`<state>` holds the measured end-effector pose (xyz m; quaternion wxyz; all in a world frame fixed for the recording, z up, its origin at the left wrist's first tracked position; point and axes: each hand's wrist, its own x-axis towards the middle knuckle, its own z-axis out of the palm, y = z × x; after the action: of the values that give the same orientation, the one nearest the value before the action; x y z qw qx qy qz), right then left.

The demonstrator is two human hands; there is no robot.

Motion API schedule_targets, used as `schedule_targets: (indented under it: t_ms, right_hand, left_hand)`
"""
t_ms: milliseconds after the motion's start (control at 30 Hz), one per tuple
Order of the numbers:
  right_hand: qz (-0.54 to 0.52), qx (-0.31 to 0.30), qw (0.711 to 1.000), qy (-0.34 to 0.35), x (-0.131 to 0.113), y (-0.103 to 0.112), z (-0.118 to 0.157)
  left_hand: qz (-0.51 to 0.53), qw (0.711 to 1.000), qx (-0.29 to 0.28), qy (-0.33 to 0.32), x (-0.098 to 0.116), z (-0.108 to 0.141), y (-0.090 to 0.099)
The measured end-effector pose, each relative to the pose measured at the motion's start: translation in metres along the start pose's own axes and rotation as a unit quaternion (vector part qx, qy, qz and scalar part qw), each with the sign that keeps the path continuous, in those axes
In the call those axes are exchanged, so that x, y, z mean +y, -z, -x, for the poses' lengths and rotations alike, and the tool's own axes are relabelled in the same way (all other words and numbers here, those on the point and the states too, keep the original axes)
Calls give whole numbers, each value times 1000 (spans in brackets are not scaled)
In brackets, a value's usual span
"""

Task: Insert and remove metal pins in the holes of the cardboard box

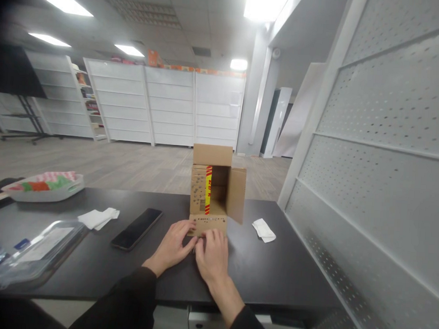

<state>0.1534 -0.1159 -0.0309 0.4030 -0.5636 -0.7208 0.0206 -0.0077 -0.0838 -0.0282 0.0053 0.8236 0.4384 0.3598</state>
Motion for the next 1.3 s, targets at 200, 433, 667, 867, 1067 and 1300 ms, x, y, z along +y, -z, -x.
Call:
schedule_targets:
  t_ms: [200, 433, 667, 867, 1067, 1300]
  right_hand:
    - [11, 16, 1000, 14, 17, 1, -22]
    - [22, 39, 996, 76, 31, -5, -41]
    - [5, 34, 995, 96, 32, -14, -37]
    - [16, 27, 994, 109, 32, -16, -37]
    - [33, 25, 993, 107, 33, -17, -37]
    - [39, 12, 993, 115, 30, -16, -37]
  left_hand:
    - [-6, 1000, 1, 1, 2, 0, 0]
    - [4, 1000, -6, 3, 4, -1, 3]
    - [11, 1000, -19, 12, 3, -2, 1]
    - [9, 999, -29, 15, 4, -2, 2]
    - [7, 999, -41, 19, 2, -2, 0]
    - [14, 999, -47, 22, 5, -3, 2]
